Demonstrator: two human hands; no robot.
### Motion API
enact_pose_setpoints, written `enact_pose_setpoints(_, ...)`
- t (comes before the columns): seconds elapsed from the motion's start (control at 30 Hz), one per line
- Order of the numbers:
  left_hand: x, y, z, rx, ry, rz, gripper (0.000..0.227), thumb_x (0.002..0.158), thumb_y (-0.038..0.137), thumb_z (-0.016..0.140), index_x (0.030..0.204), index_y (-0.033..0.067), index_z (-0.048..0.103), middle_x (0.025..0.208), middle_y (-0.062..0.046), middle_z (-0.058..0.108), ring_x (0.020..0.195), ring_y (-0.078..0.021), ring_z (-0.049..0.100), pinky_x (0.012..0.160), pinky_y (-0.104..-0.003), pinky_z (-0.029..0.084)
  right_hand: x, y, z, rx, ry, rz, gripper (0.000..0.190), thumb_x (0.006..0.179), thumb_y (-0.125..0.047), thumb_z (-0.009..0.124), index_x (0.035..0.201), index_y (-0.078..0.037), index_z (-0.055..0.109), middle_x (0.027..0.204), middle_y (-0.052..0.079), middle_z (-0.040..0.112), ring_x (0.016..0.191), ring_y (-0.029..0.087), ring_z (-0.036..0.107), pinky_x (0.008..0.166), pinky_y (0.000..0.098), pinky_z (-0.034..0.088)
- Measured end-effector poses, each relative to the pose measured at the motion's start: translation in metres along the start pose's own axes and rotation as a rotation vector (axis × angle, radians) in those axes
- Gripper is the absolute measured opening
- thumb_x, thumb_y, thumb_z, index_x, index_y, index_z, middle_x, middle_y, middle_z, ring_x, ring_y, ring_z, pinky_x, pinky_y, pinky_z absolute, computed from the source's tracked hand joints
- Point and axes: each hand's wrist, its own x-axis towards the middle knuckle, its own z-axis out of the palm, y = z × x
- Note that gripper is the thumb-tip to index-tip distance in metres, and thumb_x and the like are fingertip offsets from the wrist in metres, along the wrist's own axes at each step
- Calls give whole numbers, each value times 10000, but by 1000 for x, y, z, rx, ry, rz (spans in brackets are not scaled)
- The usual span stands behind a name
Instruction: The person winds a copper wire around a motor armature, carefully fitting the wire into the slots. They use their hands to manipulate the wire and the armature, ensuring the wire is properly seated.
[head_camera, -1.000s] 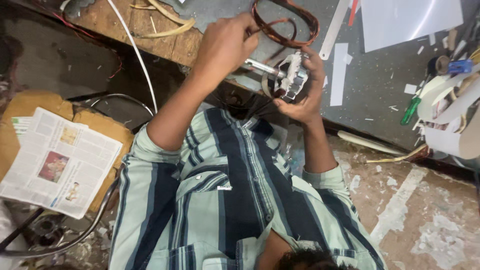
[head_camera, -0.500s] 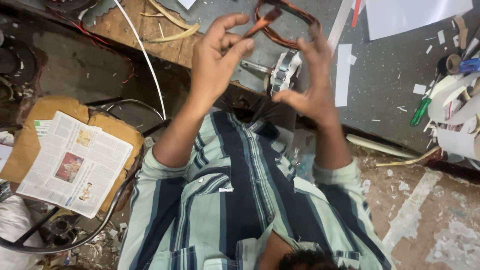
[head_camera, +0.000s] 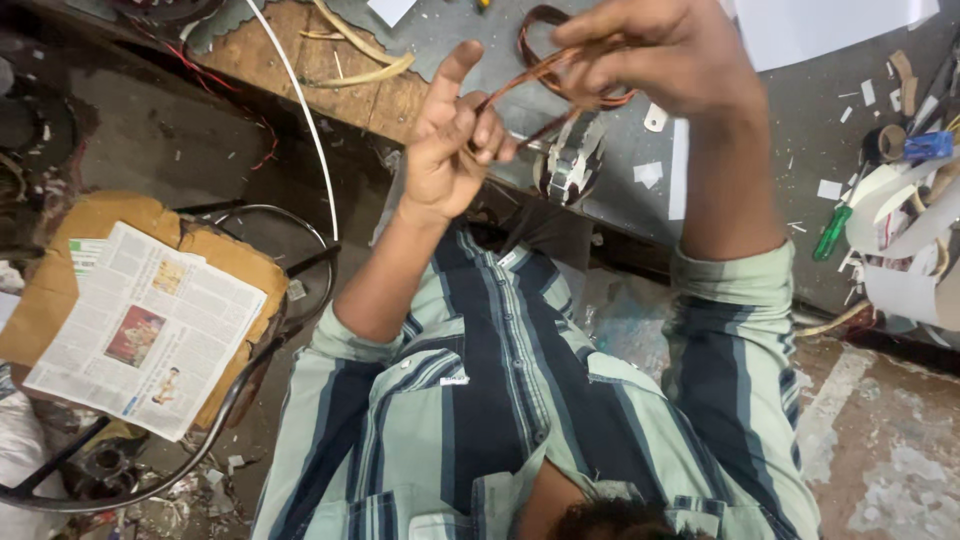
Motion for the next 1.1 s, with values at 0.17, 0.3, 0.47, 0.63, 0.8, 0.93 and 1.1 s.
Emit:
enact_pose_setpoints(0.17, 6, 3, -11, 84, -83, -208, 643, 1074, 115, 701, 1592, 60, 324, 852, -56, 608, 645, -69, 517, 638, -216, 451, -15, -4, 8, 536, 352, 348, 140, 1089, -113, 655, 1108, 3, 730, 800, 43, 676, 572, 70, 562, 536, 210, 426)
enact_pose_setpoints(0.3, 10, 24, 16, 621, -77, -160, 747, 1077, 98, 718, 1670, 95, 263, 1007, -93, 694, 851, -149, 656, 808, -278, 540, -15, -11, 21, 433, 502, 265, 138, 1066, -103, 677, 1115, 17, 725, 730, -19, 585, 569, 40, 516, 536, 179, 418)
enact_pose_setpoints(0.47, -8, 36, 57, 1403, 38, 49, 744, 944, 179, 816, 1557, 76, 407, 1341, -95, 659, 756, -101, 654, 643, -265, 510, -20, -9, 20, -185, 398, -157, 96, 1093, 68, 649, 1146, 85, 728, 877, 109, 700, 702, 142, 638, 601, 252, 502)
enact_pose_setpoints(0.63, -1, 33, 47, 1238, -250, -202, 508, 943, 149, 802, 1399, 19, 620, 1077, -89, 745, 725, -101, 616, 624, -252, 522, -33, -8, 8, -231, 253, -330, 114, 874, 114, 652, 944, 94, 740, 631, 82, 622, 500, 135, 558, 470, 277, 402)
enact_pose_setpoints(0.8, 1, 22, 29, 732, -129, -362, 209, 1080, 111, 651, 1243, 11, 733, 1026, -71, 741, 853, -76, 689, 746, -248, 622, -36, -40, 15, -452, 276, -274, 145, 933, 51, 697, 1058, 104, 747, 802, 173, 702, 617, 190, 636, 511, 261, 470)
enact_pose_setpoints(0.93, -2, 3, 37, 1320, -154, 44, 179, 1017, 110, 693, 1183, 77, 751, 1031, -63, 738, 835, -123, 727, 728, -271, 605, -56, -81, 65, -604, 348, -32, 240, 918, -70, 774, 1124, 47, 735, 1042, 232, 708, 699, 186, 692, 594, 271, 534)
enact_pose_setpoints(1.1, -9, 1, 41, 1700, -416, 426, 236, 928, 41, 741, 1158, 96, 753, 1035, -88, 712, 971, -275, 709, 841, -381, 586, -82, -66, 95, -664, 278, 250, 317, 942, -125, 860, 1237, -64, 760, 1027, 104, 711, 786, 162, 686, 684, 293, 552)
